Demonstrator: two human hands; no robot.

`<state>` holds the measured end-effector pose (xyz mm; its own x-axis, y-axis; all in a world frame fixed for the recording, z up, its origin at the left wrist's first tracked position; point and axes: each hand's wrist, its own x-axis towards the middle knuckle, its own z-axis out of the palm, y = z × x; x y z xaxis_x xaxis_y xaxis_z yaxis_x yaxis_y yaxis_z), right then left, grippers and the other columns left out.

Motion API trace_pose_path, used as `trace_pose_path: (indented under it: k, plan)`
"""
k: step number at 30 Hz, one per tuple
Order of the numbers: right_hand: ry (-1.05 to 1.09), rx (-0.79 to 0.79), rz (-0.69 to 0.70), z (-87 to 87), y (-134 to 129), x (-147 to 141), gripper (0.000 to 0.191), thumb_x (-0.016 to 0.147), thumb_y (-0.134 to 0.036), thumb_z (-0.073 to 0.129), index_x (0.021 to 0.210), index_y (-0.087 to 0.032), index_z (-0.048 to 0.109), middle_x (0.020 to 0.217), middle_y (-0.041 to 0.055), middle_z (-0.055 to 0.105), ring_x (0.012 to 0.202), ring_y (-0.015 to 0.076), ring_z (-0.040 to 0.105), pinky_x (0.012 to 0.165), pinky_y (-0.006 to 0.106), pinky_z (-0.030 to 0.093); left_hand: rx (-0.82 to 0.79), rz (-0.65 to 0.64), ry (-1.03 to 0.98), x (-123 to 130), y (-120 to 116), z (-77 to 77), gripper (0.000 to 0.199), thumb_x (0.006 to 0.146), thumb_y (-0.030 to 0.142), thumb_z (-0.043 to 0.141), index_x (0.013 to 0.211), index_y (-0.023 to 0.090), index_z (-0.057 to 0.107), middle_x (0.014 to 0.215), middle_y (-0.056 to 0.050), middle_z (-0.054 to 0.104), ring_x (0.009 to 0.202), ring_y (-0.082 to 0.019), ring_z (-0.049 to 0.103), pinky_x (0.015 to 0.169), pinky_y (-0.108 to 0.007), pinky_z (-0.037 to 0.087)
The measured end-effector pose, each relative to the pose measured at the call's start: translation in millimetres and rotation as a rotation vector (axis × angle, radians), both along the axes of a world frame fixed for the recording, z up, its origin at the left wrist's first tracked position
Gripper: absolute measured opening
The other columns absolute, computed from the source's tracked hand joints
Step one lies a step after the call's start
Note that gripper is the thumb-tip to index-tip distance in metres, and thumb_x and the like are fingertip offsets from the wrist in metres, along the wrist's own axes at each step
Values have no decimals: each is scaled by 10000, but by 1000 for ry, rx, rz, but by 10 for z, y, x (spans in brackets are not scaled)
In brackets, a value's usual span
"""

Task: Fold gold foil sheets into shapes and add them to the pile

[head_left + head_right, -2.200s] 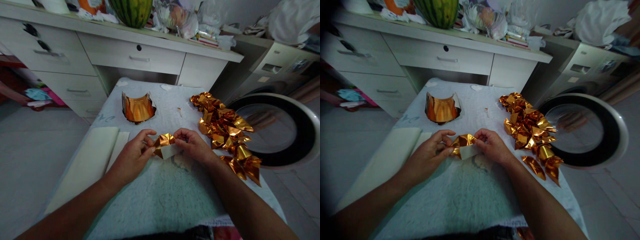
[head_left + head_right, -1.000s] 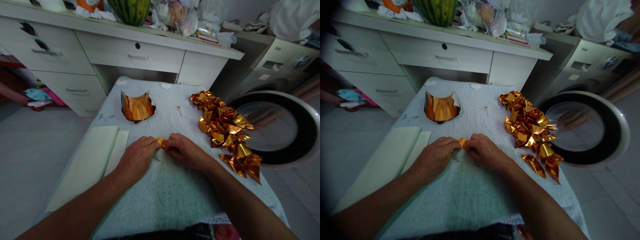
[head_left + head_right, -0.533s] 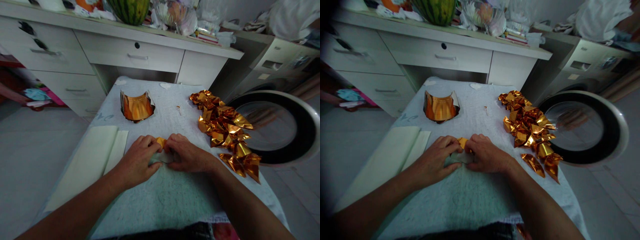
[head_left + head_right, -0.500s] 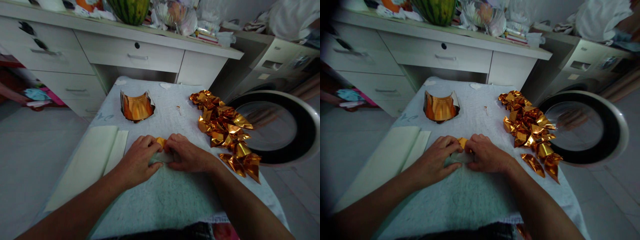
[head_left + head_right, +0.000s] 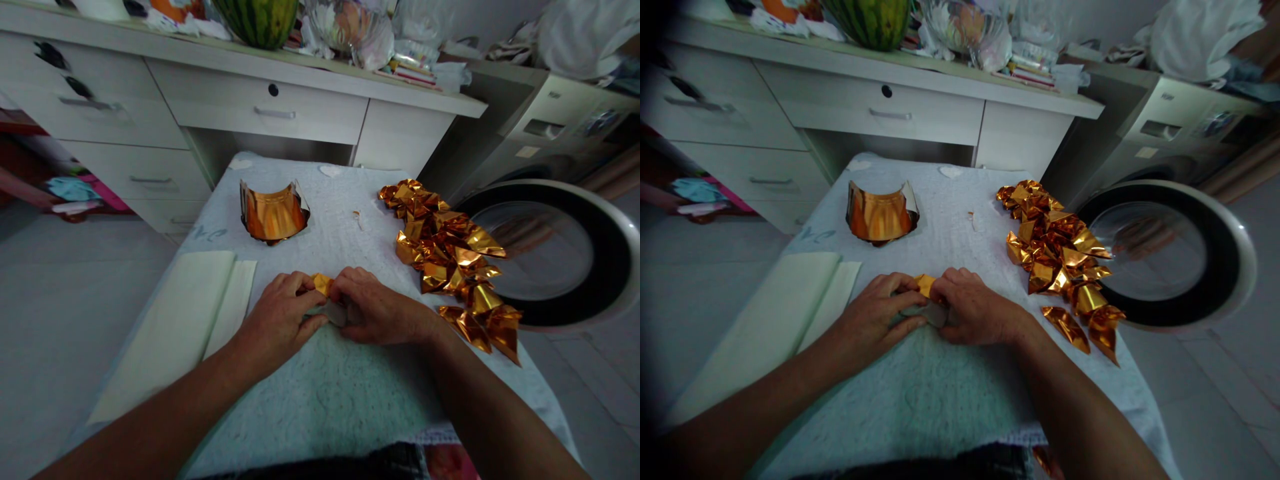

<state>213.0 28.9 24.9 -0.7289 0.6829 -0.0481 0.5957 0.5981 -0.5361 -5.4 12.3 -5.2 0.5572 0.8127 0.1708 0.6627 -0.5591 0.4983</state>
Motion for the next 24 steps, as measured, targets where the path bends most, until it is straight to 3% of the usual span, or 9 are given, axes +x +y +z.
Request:
trace_pose_path:
  k: [8,18,24]
  plan:
    - [-6,-24,20,32,-12,13,329,724,-143,691,1013,-178,539,1011,51,519,945,199,452,846,343,375,-5,4,-15,3,-4,3,157,859,209,652,1009,219,696,1092,-72,561,1026,-258,526,901,-449,476]
    - [47,-49,32,58,-8,-1,139,810,-45,590,863,-172,609,983,58,545,964,196,475,871,345,377,-62,48,-21,40,-58,52,191,745,271,763,875,209,637,1090,-66,532,1028,-269,507,901,-469,465]
    - [65,-37,-23,10,8,-18,105,859,-69,544,869,-163,590,944,52,544,890,179,470,807,313,372,-72,102,-38,102,-83,33,50,833,214,648,783,214,652,1080,-61,530,1025,-260,488,898,-471,451]
